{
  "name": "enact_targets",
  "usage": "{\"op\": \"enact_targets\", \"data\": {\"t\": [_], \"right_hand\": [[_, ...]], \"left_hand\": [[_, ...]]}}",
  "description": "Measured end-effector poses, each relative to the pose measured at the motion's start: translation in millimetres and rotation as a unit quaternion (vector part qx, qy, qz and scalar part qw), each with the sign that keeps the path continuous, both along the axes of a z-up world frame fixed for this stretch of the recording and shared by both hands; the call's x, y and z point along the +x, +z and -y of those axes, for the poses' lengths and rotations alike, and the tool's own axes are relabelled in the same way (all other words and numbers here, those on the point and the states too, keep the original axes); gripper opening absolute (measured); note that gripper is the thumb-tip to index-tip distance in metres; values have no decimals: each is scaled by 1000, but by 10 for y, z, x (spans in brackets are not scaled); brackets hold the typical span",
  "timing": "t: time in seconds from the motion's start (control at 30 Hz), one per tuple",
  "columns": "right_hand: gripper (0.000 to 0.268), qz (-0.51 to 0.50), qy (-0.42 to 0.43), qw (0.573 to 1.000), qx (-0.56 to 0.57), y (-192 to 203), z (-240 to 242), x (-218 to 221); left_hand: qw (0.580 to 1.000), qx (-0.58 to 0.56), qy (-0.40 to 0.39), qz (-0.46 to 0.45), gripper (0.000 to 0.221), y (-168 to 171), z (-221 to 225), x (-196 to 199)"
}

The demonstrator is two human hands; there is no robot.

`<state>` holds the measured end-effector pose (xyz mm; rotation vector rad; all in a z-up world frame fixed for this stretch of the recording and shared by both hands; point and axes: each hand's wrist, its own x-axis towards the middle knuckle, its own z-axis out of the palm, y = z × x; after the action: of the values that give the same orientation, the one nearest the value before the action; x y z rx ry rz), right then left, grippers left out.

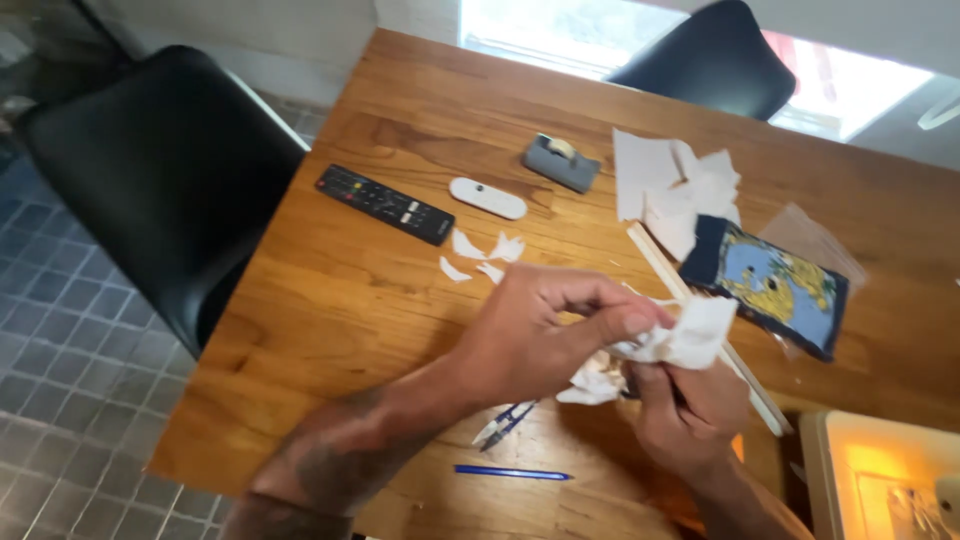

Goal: Cutting and trimming small decorative shapes from white fabric using scissors on a wooden table.

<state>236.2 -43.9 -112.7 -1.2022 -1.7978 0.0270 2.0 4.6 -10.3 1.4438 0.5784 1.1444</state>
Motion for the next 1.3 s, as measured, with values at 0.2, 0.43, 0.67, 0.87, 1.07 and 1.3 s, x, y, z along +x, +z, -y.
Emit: {"op": "enact_targets", "data": {"t": [0.2,0.43,0.67,0.87,1.07,1.3], "right_hand": [[38,-69,6,997,21,242,73,-263],[27,-90,4,995,39,124,83,-242],[19,220,-7,974,44,268,-63,353],[21,185,28,981,52,405,31,105],[26,-28,-37,997,-61,280,162,-232],[35,-63,11,996,-55,316,136,-263]], "left_hand": [[997,-44,5,68,18,-155,59,177],[991,-52,29,122,18,-266,12,288],[982,53,26,-179,21,27,-201,-236],[966,23,-13,-257,25,208,-206,-326],[995,-53,26,-75,22,-56,-92,52],[995,-95,22,35,17,-185,-48,169]]}}
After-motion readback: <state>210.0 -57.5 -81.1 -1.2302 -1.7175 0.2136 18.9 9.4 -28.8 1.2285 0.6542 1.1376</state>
